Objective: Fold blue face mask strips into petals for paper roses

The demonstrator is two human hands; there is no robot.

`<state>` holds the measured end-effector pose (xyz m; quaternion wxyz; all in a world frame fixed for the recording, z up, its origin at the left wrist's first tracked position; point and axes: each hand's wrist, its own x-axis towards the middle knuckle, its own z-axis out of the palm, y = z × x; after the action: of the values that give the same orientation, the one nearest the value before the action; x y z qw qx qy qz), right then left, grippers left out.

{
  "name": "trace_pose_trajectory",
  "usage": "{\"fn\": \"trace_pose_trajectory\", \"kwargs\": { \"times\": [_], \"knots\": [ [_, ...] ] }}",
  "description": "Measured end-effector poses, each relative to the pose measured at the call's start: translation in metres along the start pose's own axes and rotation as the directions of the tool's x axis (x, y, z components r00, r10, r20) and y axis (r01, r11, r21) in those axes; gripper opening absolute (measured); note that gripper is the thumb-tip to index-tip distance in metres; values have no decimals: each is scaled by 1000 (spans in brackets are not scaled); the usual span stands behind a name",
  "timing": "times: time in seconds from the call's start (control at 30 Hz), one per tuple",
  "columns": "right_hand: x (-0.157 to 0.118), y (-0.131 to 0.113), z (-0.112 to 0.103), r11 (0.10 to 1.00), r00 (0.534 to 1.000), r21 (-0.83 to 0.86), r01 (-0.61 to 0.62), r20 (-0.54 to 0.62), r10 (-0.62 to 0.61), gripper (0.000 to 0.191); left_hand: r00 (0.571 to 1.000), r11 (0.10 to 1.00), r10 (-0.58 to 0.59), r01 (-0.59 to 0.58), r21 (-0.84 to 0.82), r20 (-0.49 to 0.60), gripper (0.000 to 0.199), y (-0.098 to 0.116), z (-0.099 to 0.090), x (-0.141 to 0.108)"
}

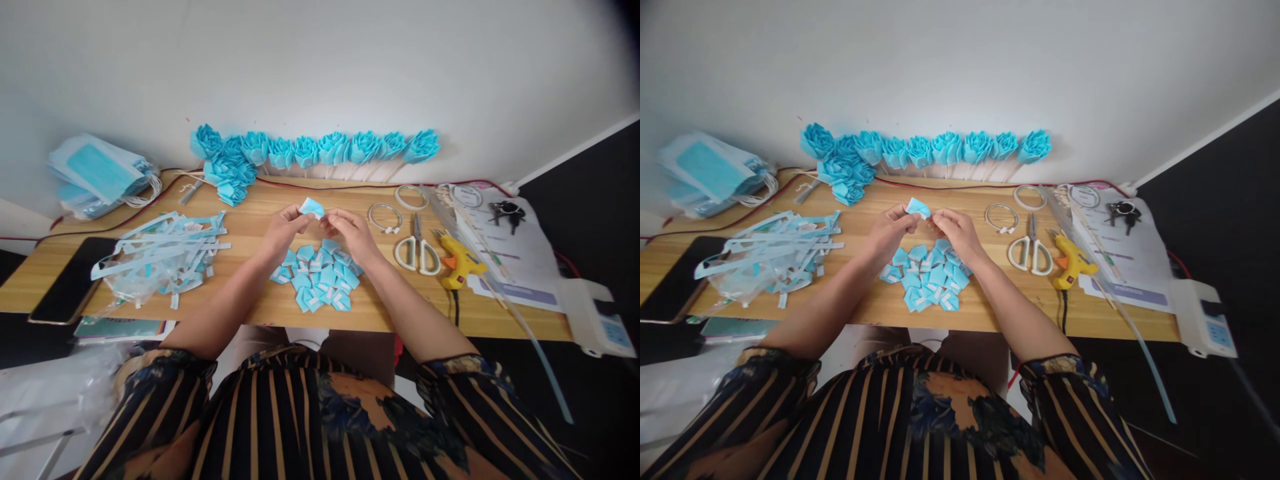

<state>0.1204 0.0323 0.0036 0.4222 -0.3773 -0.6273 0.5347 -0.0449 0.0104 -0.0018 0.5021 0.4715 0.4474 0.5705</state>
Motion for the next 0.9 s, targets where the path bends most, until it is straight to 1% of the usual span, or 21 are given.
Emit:
{"fn": "trace_pose_trajectory", "kwargs": {
  "times": [0.07, 0.17, 0.3, 0.47, 0.63, 0.73, 0.8, 0.9],
  "knots": [
    [0, 0, 0, 999, 1000, -45, 28, 16, -27, 25, 1000, 1000, 4, -3, 11, -8, 23, 2, 1, -1],
    [1, 1, 2, 990, 998, -124, 70, 0, -70, 25, 1000, 1000, -13, 13, 21, -8, 23, 4, 3, -3],
    [1, 2, 3, 982, 996, -168, 81, -19, -85, 25, 999, 999, -45, 45, -2, 8, 24, 2, 4, -3],
    [0, -3, 0, 982, 997, -173, 76, -3, -77, 23, 994, 988, -96, 102, -117, 58, 30, -1, 2, -1],
    [-1, -7, -2, 999, 999, -49, -4, 34, 5, 26, 995, 981, -93, 99, -169, 44, 27, -2, 0, 0],
    [0, -5, -1, 995, 999, -99, 18, 29, -15, 24, 994, 982, -95, 102, -162, 53, 30, -5, 0, 0],
    [1, -2, 0, 989, 999, -146, 36, 7, -35, 24, 991, 982, -105, 116, -150, 80, 31, -6, 0, -1],
    [2, 0, -1, 985, 999, -168, 41, -10, -43, 24, 983, 980, -126, 145, -135, 135, 31, 0, 0, -2]
  ]
}}
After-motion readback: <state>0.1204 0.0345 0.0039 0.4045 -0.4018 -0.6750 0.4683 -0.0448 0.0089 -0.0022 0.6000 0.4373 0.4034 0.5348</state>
